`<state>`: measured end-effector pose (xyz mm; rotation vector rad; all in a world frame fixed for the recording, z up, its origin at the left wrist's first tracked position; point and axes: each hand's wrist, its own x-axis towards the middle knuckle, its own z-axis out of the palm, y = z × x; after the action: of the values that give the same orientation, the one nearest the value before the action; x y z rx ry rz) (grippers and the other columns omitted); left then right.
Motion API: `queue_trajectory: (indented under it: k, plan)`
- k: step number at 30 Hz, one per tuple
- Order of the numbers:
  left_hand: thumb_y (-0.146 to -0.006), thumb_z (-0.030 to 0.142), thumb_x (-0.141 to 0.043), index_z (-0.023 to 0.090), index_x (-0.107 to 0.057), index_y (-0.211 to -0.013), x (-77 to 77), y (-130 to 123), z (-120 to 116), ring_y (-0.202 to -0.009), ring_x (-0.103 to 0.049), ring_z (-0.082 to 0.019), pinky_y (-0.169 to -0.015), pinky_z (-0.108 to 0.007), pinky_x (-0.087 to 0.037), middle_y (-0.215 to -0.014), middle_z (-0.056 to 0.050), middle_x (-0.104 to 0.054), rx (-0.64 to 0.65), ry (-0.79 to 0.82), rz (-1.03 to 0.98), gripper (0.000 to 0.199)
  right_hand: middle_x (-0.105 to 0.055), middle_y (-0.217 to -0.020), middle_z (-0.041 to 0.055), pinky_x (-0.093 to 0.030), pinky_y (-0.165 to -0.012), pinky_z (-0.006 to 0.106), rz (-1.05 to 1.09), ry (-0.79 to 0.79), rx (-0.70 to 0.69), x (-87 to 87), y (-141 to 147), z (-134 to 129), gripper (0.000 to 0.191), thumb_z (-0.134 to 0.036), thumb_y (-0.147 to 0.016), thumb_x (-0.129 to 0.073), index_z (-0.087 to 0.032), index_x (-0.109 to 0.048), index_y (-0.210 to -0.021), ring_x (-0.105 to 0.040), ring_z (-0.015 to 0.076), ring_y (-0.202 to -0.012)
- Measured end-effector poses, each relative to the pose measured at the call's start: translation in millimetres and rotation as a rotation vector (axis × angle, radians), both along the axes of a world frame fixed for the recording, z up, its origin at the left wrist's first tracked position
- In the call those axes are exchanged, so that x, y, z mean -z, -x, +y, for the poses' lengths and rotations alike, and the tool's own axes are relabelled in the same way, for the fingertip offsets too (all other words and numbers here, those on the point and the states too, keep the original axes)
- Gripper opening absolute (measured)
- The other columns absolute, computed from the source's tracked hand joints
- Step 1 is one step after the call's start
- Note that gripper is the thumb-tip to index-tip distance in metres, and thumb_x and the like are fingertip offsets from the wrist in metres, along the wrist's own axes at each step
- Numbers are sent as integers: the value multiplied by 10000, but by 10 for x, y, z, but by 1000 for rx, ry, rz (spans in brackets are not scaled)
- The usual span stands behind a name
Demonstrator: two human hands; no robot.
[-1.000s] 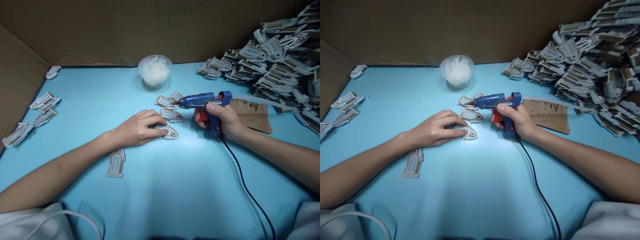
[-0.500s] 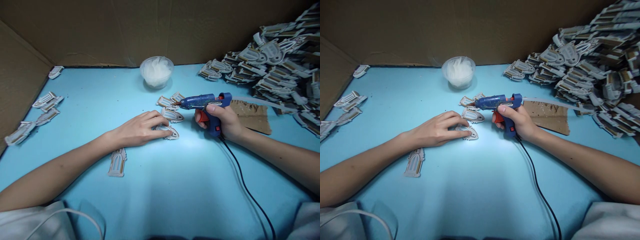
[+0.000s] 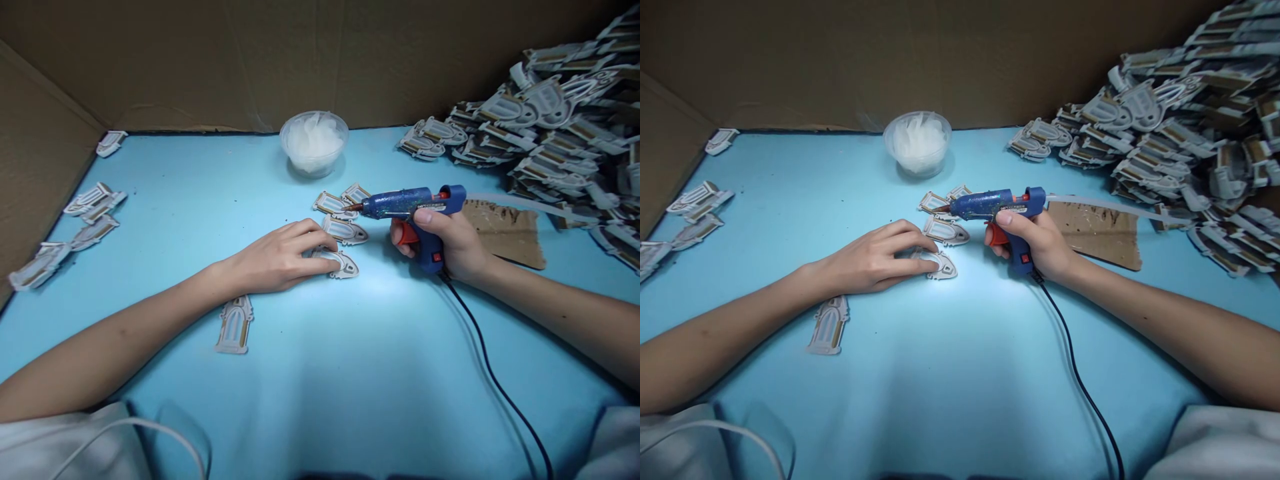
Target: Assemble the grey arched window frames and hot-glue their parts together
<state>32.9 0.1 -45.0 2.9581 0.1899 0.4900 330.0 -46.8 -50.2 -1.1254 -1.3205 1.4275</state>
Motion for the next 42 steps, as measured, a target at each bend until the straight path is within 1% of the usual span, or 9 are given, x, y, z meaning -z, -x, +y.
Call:
queue_trajectory:
  k: [5, 11, 14, 18, 22, 29, 32, 37, 42]
  plan:
    - [-1060, 189, -524, 233, -683, -1279, 16, 10, 12, -1121, -569, -243, -927, -388, -521, -1280, -117, -684, 3, -12, -4, 274, -647, -611, 61, -428, -469, 229, 10, -2, 7, -15, 19, -6, 462, -590, -825, -744, -146, -723, -701, -543, 128, -498]
    - [-1068, 184, -494, 200, -601, -1383, 34, 10, 7, -1100, -571, -241, -920, -390, -526, -1280, -136, -682, -14, -62, 24, 333, -630, -590, 61, -436, -479, 235, -12, -2, 11, -24, 19, -4, 464, -584, -837, -729, -148, -714, -681, -540, 134, -503]
    - [-1067, 159, -483, 232, -577, -1419, 32, 9, 4, -1100, -571, -238, -920, -387, -522, -1282, -130, -672, -20, -77, 46, 371, -628, -587, 62, -440, -479, 230, -18, 2, 10, -35, 22, -3, 474, -592, -832, -732, -144, -711, -680, -541, 131, -501]
    - [-1059, 159, -513, 267, -612, -1367, 30, 11, 11, -1105, -565, -232, -908, -378, -526, -1282, -120, -665, 1, -67, 30, 342, -638, -599, 70, -442, -468, 223, -14, 7, 17, -54, 41, -3, 486, -600, -815, -745, -133, -714, -680, -544, 126, -496]
    - [-1044, 133, -531, 233, -608, -1356, 29, 14, 12, -1091, -565, -244, -880, -393, -547, -1265, -132, -672, 23, -94, -4, 337, -676, -664, 90, -448, -456, 227, 11, 14, 47, -58, 55, -7, 482, -598, -779, -784, -133, -708, -679, -553, 129, -507]
    - [-1024, 98, -539, 171, -601, -1335, 17, 28, 4, -1109, -584, -263, -843, -390, -587, -1270, -171, -675, 49, -148, -10, 326, -683, -669, 90, -448, -446, 232, 18, 18, 61, -59, 71, -8, 478, -603, -754, -802, -143, -701, -667, -548, 132, -503]
    - [-1022, 98, -539, 170, -606, -1317, 11, 39, 11, -1121, -597, -270, -832, -391, -598, -1286, -173, -674, 55, -177, -3, 310, -671, -650, 85, -448, -450, 231, 13, 18, 53, -61, 67, -9, 484, -606, -760, -797, -142, -703, -663, -548, 132, -503]
    - [-1040, 115, -515, 176, -619, -1274, -6, 47, 10, -1119, -636, -252, -842, -388, -610, -1299, -161, -684, 54, -240, 19, 263, -671, -657, 88, -448, -451, 236, 4, 19, 56, -62, 59, -13, 490, -615, -755, -798, -144, -702, -665, -549, 135, -506]
    - [-1030, 106, -533, 135, -646, -1206, -27, 47, -1, -1090, -672, -258, -813, -375, -619, -1283, -163, -703, 60, -300, 10, 211, -673, -662, 89, -450, -446, 235, 14, 24, 64, -74, 76, -9, 492, -615, -732, -818, -144, -694, -664, -546, 132, -500]
